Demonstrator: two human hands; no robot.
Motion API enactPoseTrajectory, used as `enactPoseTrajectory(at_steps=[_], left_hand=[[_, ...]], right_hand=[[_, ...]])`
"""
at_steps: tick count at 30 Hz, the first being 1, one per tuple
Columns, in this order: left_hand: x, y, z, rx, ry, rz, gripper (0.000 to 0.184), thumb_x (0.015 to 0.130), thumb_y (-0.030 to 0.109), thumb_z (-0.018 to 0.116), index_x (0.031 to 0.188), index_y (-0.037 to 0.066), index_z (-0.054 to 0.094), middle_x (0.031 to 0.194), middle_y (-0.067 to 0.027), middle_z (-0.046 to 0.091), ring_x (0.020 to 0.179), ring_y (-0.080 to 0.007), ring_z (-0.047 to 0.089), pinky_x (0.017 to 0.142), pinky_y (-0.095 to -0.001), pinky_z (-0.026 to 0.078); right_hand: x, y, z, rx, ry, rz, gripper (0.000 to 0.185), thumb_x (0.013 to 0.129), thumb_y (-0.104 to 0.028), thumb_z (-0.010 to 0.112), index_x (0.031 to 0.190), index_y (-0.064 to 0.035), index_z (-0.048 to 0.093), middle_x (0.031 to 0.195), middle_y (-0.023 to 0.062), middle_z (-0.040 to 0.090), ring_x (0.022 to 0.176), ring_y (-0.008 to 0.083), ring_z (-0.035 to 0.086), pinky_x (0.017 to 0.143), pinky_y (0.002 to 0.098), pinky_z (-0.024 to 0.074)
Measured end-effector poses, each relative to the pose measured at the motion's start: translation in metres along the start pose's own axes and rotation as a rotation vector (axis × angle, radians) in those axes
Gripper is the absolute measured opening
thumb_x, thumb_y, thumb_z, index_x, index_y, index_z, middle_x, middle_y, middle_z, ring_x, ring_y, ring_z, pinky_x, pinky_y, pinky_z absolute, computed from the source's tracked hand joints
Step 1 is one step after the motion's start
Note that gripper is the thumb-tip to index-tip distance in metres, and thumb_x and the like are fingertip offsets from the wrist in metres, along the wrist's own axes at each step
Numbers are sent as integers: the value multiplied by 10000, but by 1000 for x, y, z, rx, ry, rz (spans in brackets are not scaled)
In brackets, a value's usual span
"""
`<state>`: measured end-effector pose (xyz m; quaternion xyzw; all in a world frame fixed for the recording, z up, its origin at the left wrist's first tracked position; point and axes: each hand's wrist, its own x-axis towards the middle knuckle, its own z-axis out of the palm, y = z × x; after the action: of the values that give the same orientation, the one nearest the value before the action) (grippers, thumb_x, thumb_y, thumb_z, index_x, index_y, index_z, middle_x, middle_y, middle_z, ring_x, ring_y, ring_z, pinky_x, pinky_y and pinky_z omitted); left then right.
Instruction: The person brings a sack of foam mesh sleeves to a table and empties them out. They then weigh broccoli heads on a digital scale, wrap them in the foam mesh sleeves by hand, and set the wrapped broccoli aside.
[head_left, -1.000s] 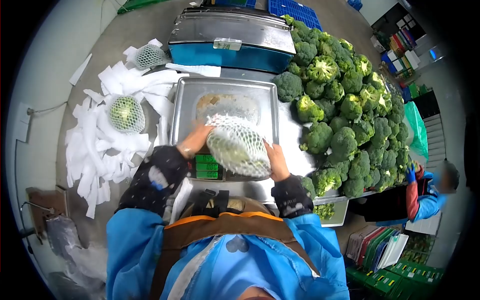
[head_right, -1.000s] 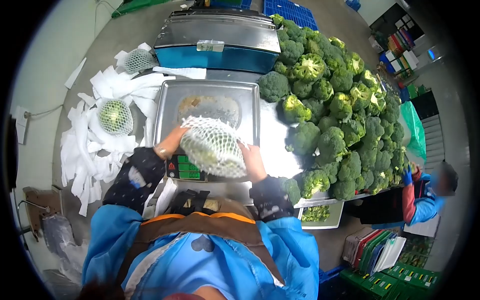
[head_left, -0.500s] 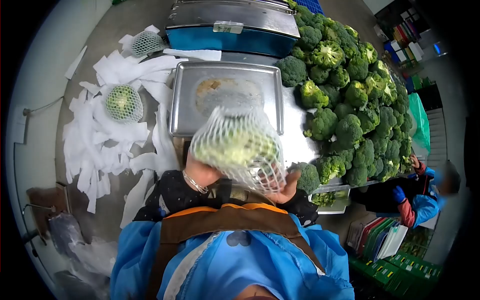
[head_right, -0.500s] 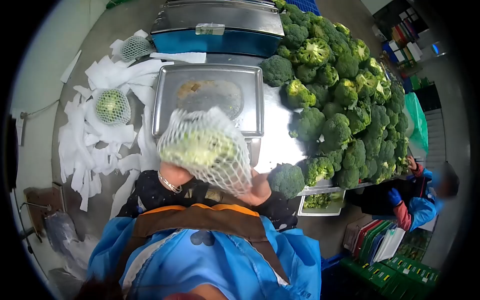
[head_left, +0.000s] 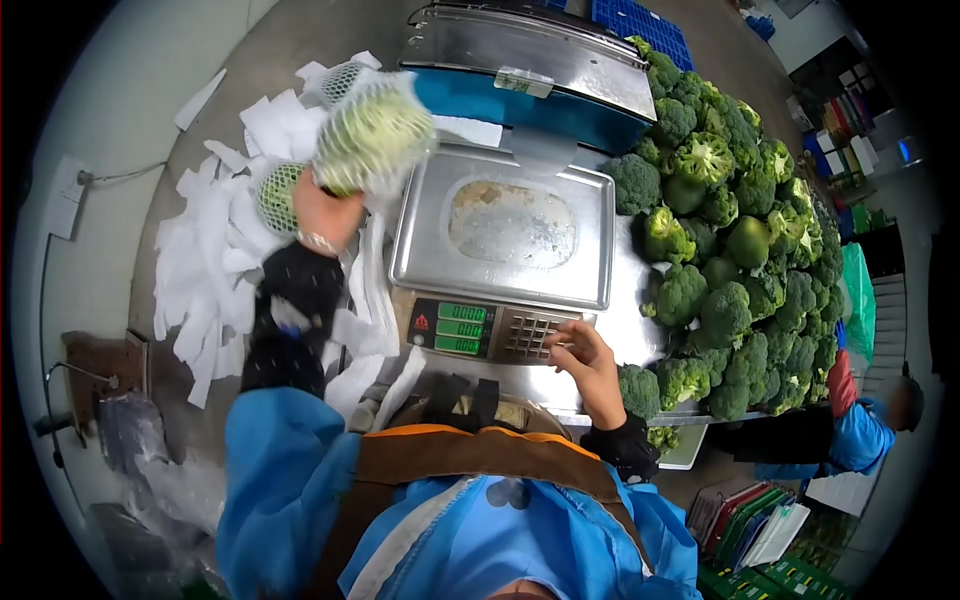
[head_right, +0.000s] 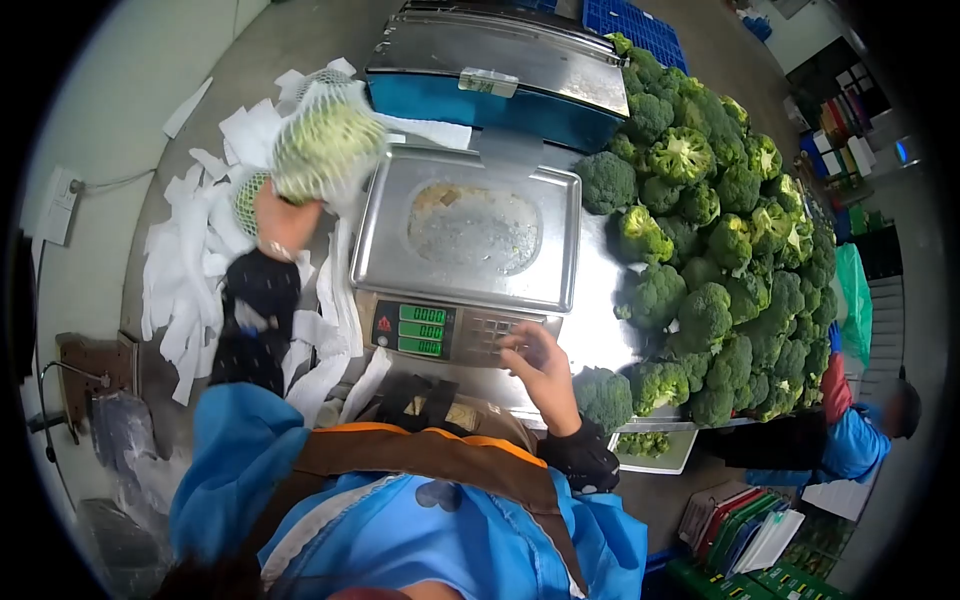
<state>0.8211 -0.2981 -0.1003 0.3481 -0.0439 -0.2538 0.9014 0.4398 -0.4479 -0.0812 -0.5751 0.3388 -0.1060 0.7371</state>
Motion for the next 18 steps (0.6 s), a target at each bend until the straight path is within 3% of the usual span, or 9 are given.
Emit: enactPoseTrajectory(at_steps=[2,3,6,10,11,12,14,15,18], left_hand=[[68,13,-40,340,77,159,323,907,211,370,1165,45,473,1168,-98,530,1075,-268,500,910,-434,419],[82,25,-30,-50,217,89,334,914,248,387,1168,43,457,1185,-93,515,1070,-275,500,925,-426,410],[128,32,-62,-360,251,54,330,888,222,473,1145,15,476,1239,-129,450,1073,-284,498,899,-411,446],[131,-14,-37,927,27,57,189,837,153,514,914,19,623,960,-106,618,940,-261,580,848,-380,481],[131,-26,-31,1551,-160,392,137,779,76,534,835,30,650,824,-105,646,872,-283,597,830,-365,472],[150,-39,-52,1814,-407,609,247,704,20,551,934,49,634,928,-136,621,926,-305,568,843,-364,443],[185,-66,-89,1968,-610,758,518,650,56,628,1154,103,518,1084,-134,536,1048,-318,484,872,-393,417],[181,-70,-80,2136,-561,604,532,659,66,653,1169,116,509,1052,-125,538,1021,-324,488,848,-404,430],[187,-73,-60,2430,-475,372,317,699,146,669,1012,161,622,987,-102,560,965,-284,519,798,-398,449]], right_hand=[[-1,9,-9,-99,72,-11,292,793,4,608,1070,4,514,934,72,608,785,103,568,666,229,466],[-1,14,-14,-148,110,-16,273,794,-2,609,1053,11,525,917,71,615,777,104,572,666,228,467],[-5,20,-30,-204,155,-34,245,791,-11,614,1021,27,540,893,66,619,745,110,586,658,224,470],[-10,14,-69,-219,395,-63,177,786,8,580,963,21,574,848,39,614,680,83,568,595,215,449],[-10,12,-86,-223,441,-54,157,787,-8,586,943,9,584,838,20,607,682,75,562,572,205,432],[-10,7,-103,-315,489,-108,156,796,-35,593,948,-3,587,846,11,604,690,75,561,557,204,425],[-4,-6,-131,-179,560,-74,170,801,-60,611,959,-8,575,864,16,604,693,83,567,548,212,428],[5,-11,-146,-204,572,-140,183,800,-60,612,967,0,567,847,22,606,680,90,571,540,216,423],[47,-12,-199,-661,634,-171,349,729,-123,670,1036,-8,552,849,71,632,782,175,609,681,280,474]])
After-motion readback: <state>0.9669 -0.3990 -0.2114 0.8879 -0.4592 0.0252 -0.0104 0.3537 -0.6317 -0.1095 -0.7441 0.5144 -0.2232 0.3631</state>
